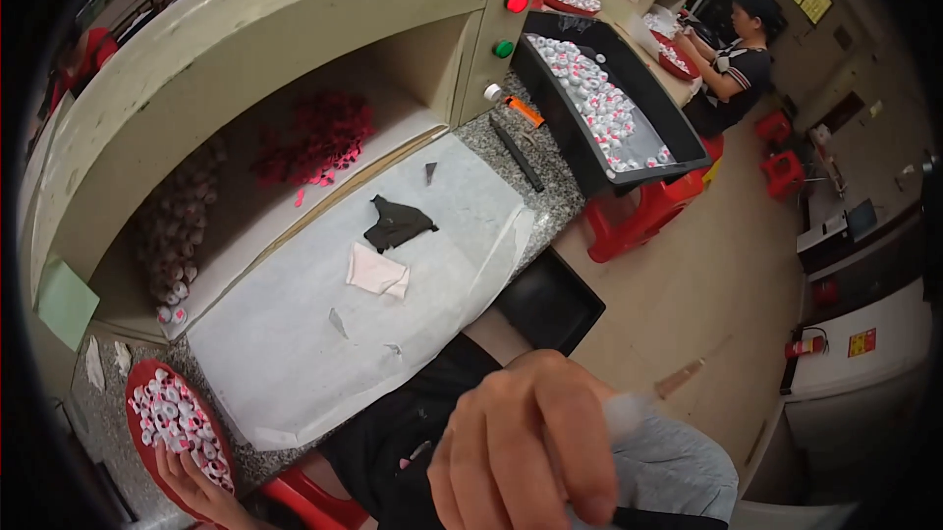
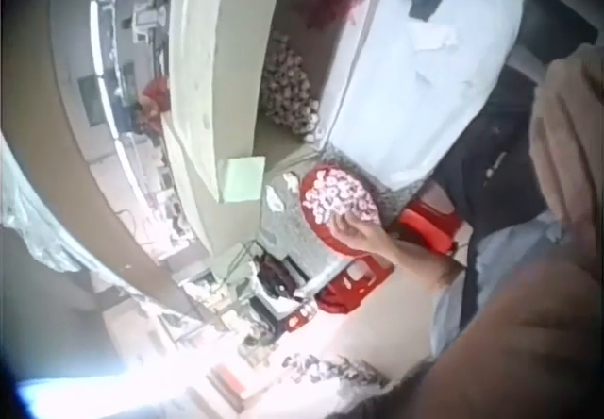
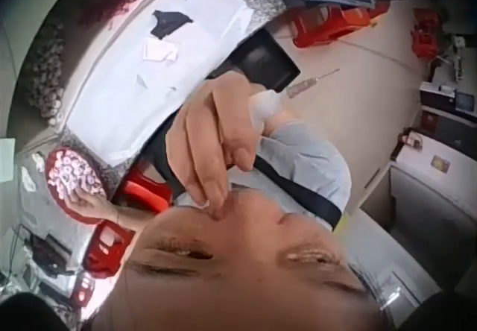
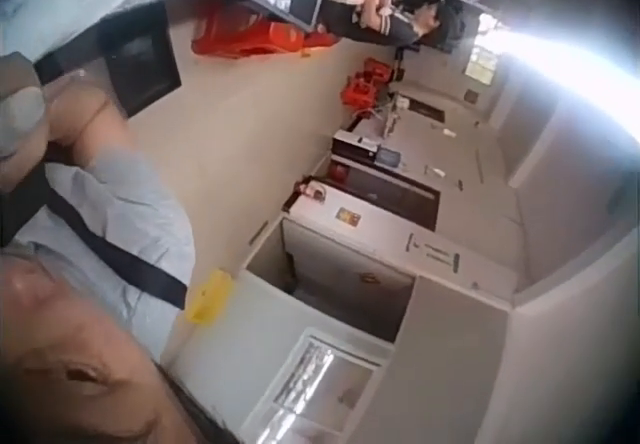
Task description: Applying glue or coating to small plastic toy components and wiping them before sorting.
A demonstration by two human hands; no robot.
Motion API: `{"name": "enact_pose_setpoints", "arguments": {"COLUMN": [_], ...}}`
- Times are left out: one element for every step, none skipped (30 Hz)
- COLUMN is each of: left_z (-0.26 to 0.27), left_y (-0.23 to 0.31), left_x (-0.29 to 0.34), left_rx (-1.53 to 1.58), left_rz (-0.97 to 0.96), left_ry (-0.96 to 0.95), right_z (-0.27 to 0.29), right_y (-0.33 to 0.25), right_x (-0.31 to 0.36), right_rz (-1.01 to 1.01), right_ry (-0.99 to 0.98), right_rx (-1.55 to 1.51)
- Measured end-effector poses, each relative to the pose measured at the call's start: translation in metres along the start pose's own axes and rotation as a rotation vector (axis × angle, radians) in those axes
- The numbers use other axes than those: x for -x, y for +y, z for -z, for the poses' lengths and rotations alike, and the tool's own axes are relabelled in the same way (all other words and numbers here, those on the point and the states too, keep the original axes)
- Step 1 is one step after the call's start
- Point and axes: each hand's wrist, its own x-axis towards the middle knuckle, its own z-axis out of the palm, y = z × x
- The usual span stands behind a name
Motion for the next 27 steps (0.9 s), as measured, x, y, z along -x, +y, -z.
{"name": "enact_pose_setpoints", "arguments": {"left_z": [0.007, 0.017, 0.019, 0.012, 0.012, 0.003, 0.002, 0.005, 0.008, 0.017, 0.023, 0.032, 0.039, 0.044, 0.038, 0.049, 0.056, 0.054, 0.05, 0.044, 0.03, 0.032, 0.029, 0.018, 0.004, -0.034, -0.061], "left_y": [-0.01, -0.016, -0.019, -0.022, -0.02, -0.018, -0.013, -0.008, -0.009, -0.012, -0.015, -0.018, -0.022, -0.026, -0.044, -0.05, -0.053, -0.053, -0.051, -0.047, -0.053, -0.035, -0.012, 0.002, 0.017, 0.019, 0.034], "left_x": [-0.002, 0.001, 0.003, 0.001, -0.003, -0.009, -0.013, -0.018, -0.022, -0.027, -0.029, -0.028, -0.028, -0.03, -0.027, -0.026, -0.028, -0.029, -0.031, -0.033, -0.032, -0.038, -0.045, -0.048, -0.053, -0.058, -0.063], "left_rx": [-0.098, -0.199, -0.172, -0.135, -0.206, -0.255, -0.332, -0.401, -0.468, -0.533, -0.611, -0.619, -0.708, -0.794, -0.802, -0.82, -0.871, -0.914, -0.922, -0.934, -0.921, -0.968, -0.934, -0.883, -0.806, -0.672, -0.561], "left_rz": [-0.024, -0.025, 0.019, 0.064, 0.038, 0.013, 0.007, -0.006, -0.031, -0.063, -0.062, -0.045, -0.029, -0.018, 0.01, 0.066, 0.049, 0.029, 0.033, -0.019, -0.066, -0.035, -0.099, -0.16, -0.202, -0.257, -0.186], "left_ry": [-0.102, -0.2, -0.206, -0.204, -0.191, -0.195, -0.172, -0.16, -0.186, -0.21, -0.236, -0.239, -0.258, -0.28, -0.307, -0.299, -0.302, -0.304, -0.307, -0.328, -0.351, -0.376, -0.315, -0.256, -0.23, -0.213, -0.246], "right_z": [-0.009, -0.025, -0.034, -0.027, -0.015, -0.007, -0.01, -0.011, -0.011, -0.011, -0.012, -0.014, -0.015, -0.02, -0.026, -0.032, -0.033, -0.032, -0.031, -0.03, -0.02, -0.008, -0.002, -0.002, -0.003, 0.004, 0.008], "right_y": [0.006, 0.017, 0.025, 0.028, 0.031, 0.03, 0.037, 0.038, 0.04, 0.043, 0.045, 0.047, 0.048, 0.048, 0.052, 0.049, 0.046, 0.045, 0.043, 0.042, 0.048, 0.044, 0.042, 0.044, 0.044, 0.043, 0.039], "right_x": [-0.007, -0.019, -0.024, -0.019, -0.013, -0.008, -0.006, -0.007, -0.008, -0.01, -0.01, -0.009, -0.009, -0.011, -0.01, -0.013, -0.013, -0.012, -0.011, -0.011, -0.004, 0.0, 0.001, 0.0, -0.002, 0.001, 0.001], "right_rz": [0.001, 0.135, 0.25, 0.211, 0.076, -0.052, -0.008, -0.036, -0.058, -0.076, -0.093, -0.113, -0.13, -0.134, -0.127, -0.114, -0.116, -0.119, -0.121, -0.123, -0.13, -0.142, -0.147, -0.148, -0.181, -0.209, -0.198], "right_ry": [0.013, 0.237, 0.466, 0.483, 0.36, 0.236, 0.327, 0.349, 0.366, 0.377, 0.39, 0.418, 0.446, 0.455, 0.579, 0.698, 0.706, 0.732, 0.758, 0.783, 0.788, 0.606, 0.421, 0.425, 0.437, 0.455, 0.457], "right_rx": [-0.041, -0.059, -0.08, -0.132, -0.171, -0.191, -0.243, -0.276, -0.271, -0.264, -0.275, -0.277, -0.272, -0.273, -0.203, -0.184, -0.195, -0.198, -0.206, -0.219, -0.207, -0.265, -0.322, -0.337, -0.355, -0.315, -0.313]}}
